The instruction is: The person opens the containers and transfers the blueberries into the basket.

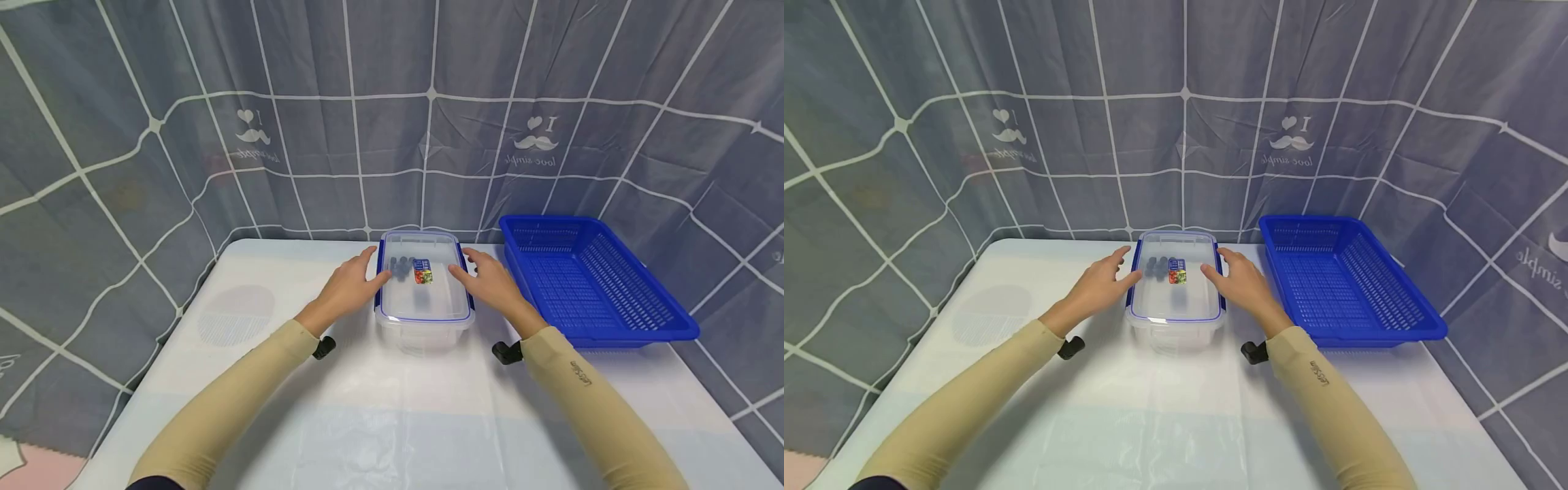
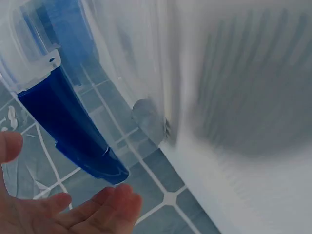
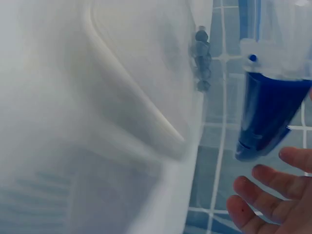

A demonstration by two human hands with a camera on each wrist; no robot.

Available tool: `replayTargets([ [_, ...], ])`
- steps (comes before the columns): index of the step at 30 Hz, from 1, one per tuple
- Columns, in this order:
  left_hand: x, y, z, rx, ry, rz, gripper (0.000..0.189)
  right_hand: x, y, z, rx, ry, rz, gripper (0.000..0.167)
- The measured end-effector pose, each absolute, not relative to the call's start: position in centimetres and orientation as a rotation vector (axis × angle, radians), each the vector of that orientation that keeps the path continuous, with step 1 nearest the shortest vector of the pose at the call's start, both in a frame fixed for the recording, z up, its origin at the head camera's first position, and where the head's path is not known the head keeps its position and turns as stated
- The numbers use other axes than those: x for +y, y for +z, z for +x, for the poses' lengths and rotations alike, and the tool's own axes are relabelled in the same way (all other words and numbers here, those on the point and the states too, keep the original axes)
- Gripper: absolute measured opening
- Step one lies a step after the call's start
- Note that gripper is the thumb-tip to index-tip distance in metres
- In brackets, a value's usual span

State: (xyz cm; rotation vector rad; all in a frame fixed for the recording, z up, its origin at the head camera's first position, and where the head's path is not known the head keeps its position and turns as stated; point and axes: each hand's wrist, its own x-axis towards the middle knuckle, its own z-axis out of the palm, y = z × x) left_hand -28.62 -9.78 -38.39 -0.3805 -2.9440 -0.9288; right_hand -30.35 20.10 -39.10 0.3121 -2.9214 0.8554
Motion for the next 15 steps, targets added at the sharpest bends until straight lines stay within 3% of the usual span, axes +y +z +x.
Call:
replayTargets([
  [15, -7.8, -39.8, -30.8, -2.889, -1.056, -0.273, 0.066, 18.5, -40.4, -31.6, -2.903, 0.995, 0.156, 0.075],
])
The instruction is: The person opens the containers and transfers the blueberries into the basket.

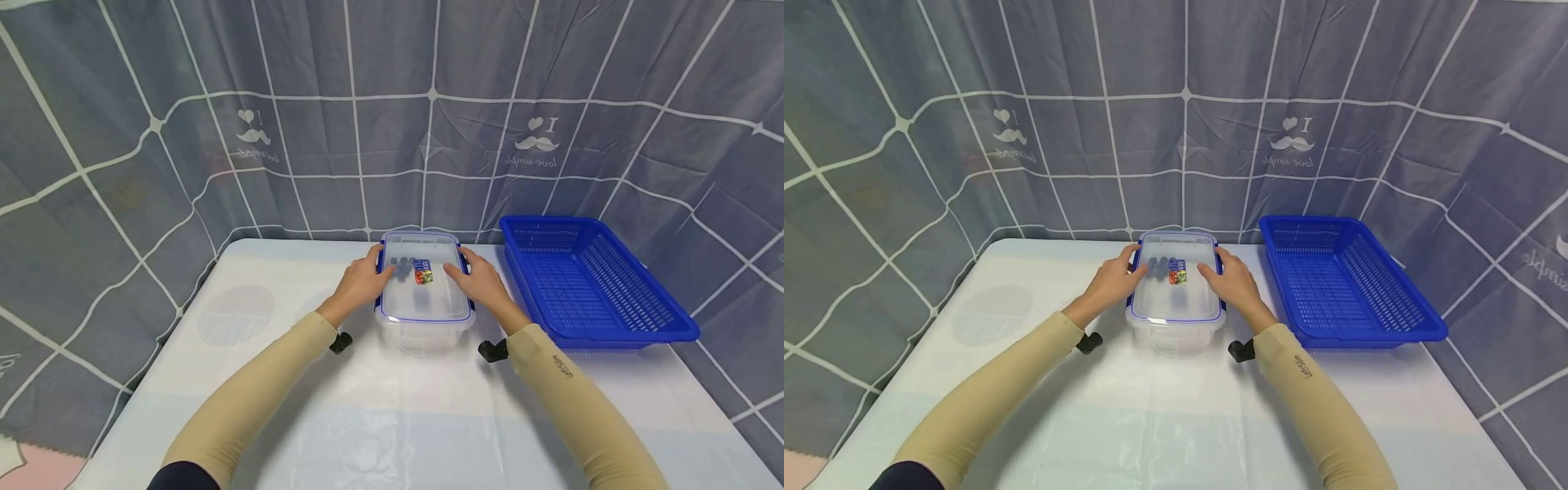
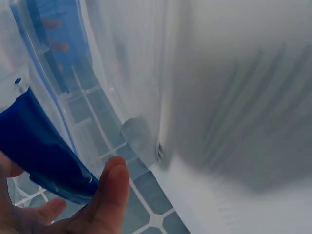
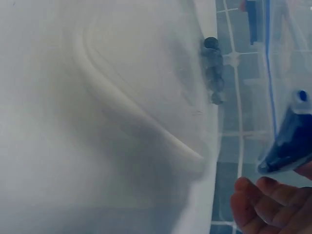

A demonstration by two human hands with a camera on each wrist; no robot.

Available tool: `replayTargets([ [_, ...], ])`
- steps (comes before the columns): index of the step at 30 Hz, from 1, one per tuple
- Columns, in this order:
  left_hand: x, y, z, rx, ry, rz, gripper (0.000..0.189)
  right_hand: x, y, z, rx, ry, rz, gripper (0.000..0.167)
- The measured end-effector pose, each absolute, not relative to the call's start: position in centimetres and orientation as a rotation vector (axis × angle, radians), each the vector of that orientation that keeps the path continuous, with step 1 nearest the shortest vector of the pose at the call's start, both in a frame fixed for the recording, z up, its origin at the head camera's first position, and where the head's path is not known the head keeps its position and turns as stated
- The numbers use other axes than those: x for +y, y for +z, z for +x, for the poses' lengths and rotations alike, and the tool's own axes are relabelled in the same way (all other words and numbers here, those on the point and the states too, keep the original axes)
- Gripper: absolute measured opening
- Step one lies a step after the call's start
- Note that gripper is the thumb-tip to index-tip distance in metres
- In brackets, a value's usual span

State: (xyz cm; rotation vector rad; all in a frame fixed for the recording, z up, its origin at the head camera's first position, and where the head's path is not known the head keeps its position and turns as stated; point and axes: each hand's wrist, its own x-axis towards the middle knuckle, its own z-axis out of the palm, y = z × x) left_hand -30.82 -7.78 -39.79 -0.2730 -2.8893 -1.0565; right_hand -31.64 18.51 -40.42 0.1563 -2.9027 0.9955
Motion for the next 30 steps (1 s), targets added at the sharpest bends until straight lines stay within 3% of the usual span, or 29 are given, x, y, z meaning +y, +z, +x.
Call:
replayTargets([
  [17, -7.0, -41.0, -30.6, -2.811, -1.099, -0.324, 0.047, 18.4, -41.9, -31.6, -2.811, 1.216, 0.072, 0.067],
  [30, -7.1, -41.4, -30.6, -2.776, -1.063, -0.310, 0.044, 18.3, -42.4, -31.9, -2.783, 1.259, 0.060, 0.069],
])
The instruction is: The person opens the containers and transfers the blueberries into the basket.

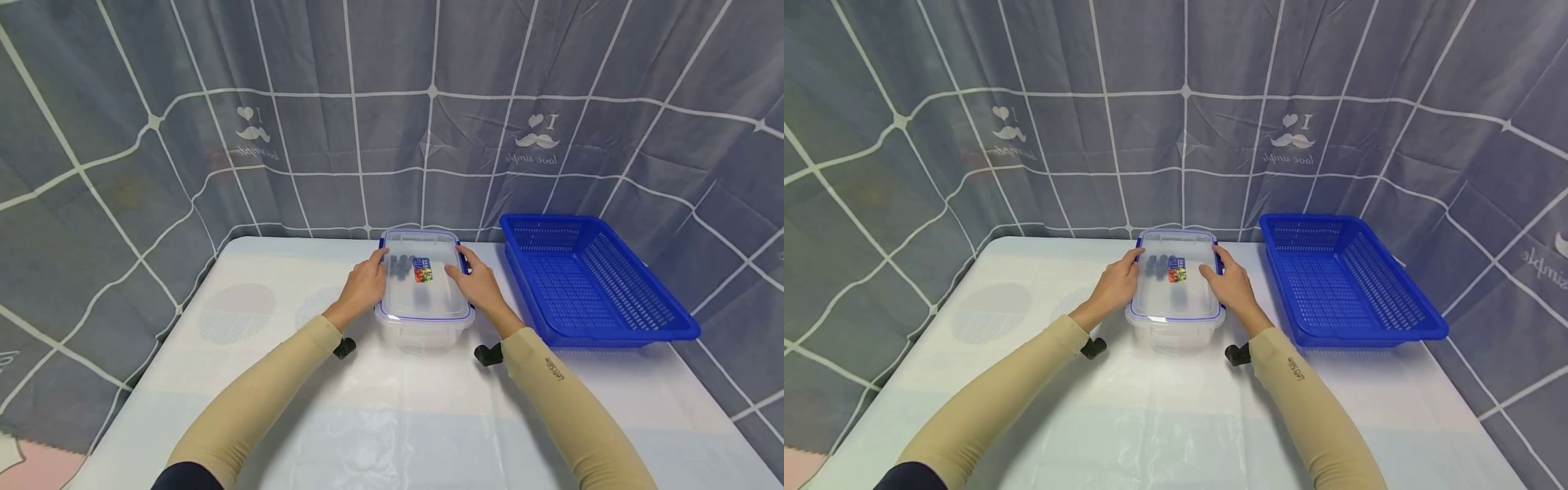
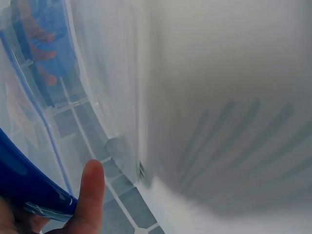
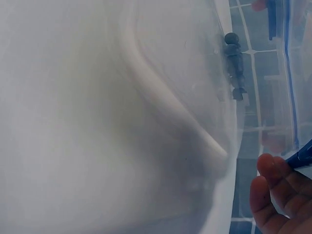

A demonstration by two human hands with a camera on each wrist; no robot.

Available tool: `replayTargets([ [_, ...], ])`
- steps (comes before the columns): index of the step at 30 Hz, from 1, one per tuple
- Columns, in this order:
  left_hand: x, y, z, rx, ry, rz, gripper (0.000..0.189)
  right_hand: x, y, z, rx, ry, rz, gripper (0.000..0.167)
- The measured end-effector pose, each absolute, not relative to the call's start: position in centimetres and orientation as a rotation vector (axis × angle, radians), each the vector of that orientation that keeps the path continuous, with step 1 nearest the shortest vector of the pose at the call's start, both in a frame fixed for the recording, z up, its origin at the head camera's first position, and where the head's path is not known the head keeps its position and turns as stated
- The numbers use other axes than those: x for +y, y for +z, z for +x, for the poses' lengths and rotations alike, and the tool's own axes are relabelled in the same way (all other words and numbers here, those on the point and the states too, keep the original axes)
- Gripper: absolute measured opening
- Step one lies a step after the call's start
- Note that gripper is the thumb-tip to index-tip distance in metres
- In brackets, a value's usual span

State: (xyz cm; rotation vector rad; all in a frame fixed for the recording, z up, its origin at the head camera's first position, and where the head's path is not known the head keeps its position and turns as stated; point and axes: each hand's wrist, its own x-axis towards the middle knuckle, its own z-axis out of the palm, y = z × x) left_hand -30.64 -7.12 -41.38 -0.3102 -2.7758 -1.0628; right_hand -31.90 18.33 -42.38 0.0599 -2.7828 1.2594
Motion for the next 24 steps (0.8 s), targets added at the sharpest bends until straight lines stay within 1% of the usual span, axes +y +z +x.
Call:
replayTargets([
  [14, -7.04, -41.38, -30.52, -2.780, -1.079, -0.258, 0.046, 18.34, -42.47, -31.79, -2.792, 1.272, 0.064, 0.071],
  [24, -6.96, -41.43, -30.57, -2.775, -1.094, -0.256, 0.045, 18.46, -42.53, -31.84, -2.782, 1.301, 0.062, 0.068],
])
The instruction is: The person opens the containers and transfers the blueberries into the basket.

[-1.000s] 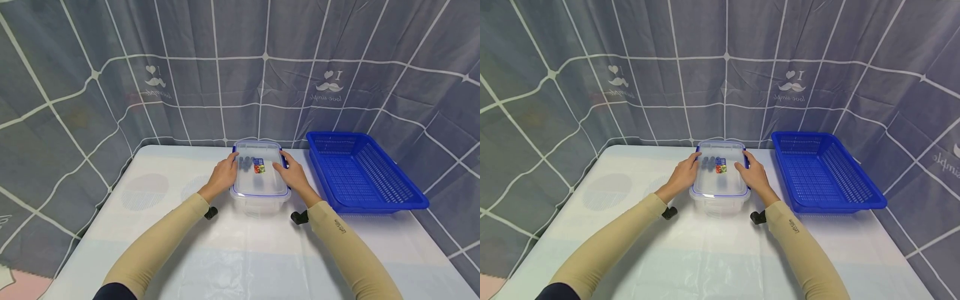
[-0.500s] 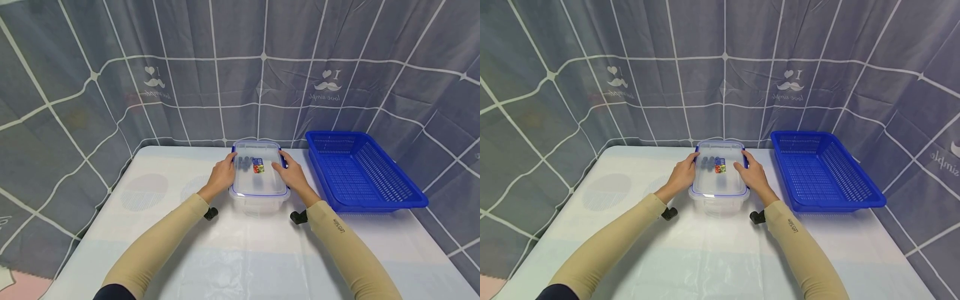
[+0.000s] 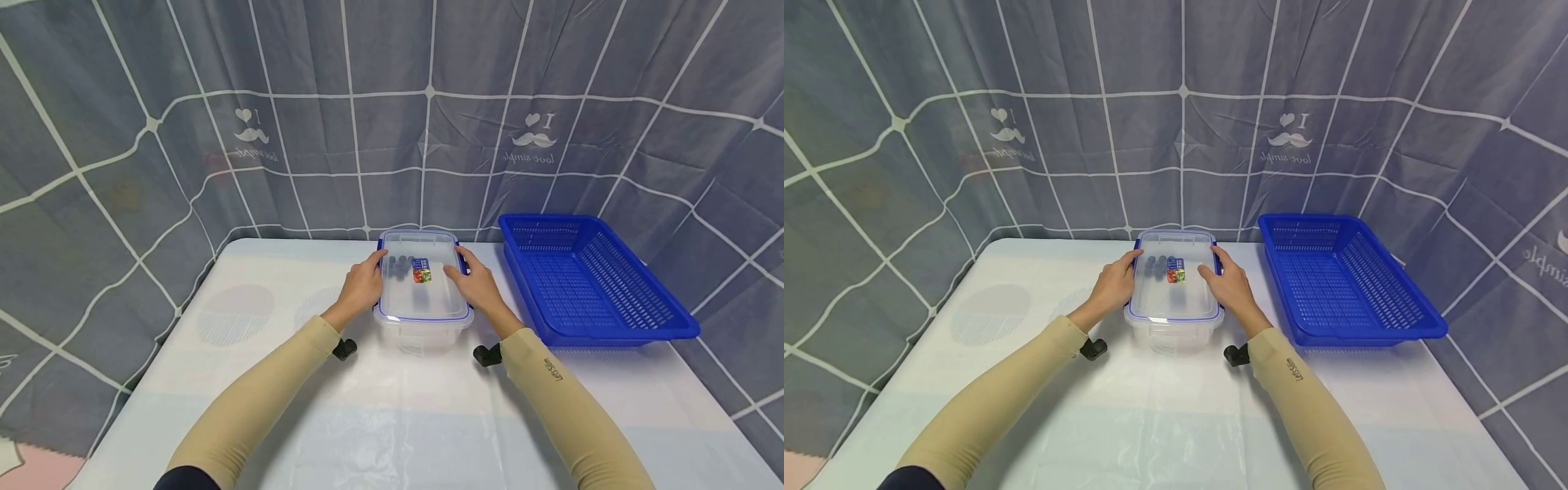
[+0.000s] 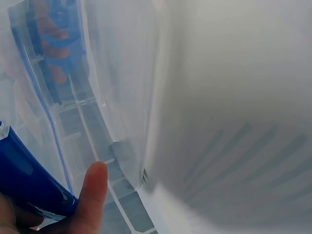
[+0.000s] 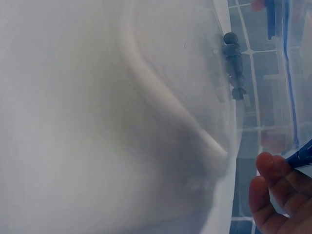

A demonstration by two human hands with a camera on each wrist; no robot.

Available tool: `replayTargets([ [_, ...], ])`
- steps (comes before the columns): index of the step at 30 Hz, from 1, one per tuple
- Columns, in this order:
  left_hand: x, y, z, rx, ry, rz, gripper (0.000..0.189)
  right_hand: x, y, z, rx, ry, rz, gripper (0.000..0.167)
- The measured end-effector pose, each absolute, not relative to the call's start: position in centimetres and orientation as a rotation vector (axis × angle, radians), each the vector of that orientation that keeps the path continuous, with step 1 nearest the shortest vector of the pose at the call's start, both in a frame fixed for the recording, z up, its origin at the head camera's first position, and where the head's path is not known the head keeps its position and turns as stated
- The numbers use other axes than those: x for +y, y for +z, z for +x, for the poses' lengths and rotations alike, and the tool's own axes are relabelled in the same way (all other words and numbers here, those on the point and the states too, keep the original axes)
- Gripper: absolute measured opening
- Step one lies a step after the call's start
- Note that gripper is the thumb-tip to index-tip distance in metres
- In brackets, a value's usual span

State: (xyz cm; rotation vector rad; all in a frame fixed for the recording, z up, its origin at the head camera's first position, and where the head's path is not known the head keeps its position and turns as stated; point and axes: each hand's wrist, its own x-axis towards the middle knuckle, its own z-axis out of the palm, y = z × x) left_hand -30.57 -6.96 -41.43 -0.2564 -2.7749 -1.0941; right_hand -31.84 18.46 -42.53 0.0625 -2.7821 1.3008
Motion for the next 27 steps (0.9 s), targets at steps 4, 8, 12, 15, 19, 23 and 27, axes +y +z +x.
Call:
replayTargets([
  [4, -7.0, -41.3, -30.6, -2.775, -1.098, -0.258, 0.046, 18.4, -42.4, -31.7, -2.784, 1.306, 0.063, 0.068],
  [8, -7.0, -41.3, -30.5, -2.765, -1.100, -0.264, 0.046, 18.4, -42.3, -31.5, -2.786, 1.318, 0.061, 0.068],
  [12, -7.3, -41.7, -30.6, -2.746, -1.158, -0.256, 0.049, 18.4, -42.4, -31.5, -2.779, 1.330, 0.062, 0.068],
  [15, -7.7, -42.3, -30.6, -2.727, -1.221, -0.207, 0.052, 18.5, -42.6, -31.6, -2.781, 1.345, 0.066, 0.069],
  [19, -8.0, -42.6, -30.6, -2.703, -1.256, -0.211, 0.051, 18.7, -42.7, -31.7, -2.768, 1.353, 0.062, 0.069],
  [23, -8.0, -42.1, -30.7, -2.711, -1.217, -0.255, 0.049, 18.7, -42.7, -31.7, -2.743, 1.359, 0.058, 0.069],
  [27, -8.0, -41.8, -30.6, -2.726, -1.149, -0.206, 0.045, 18.5, -42.9, -31.7, -2.747, 1.374, 0.076, 0.069],
])
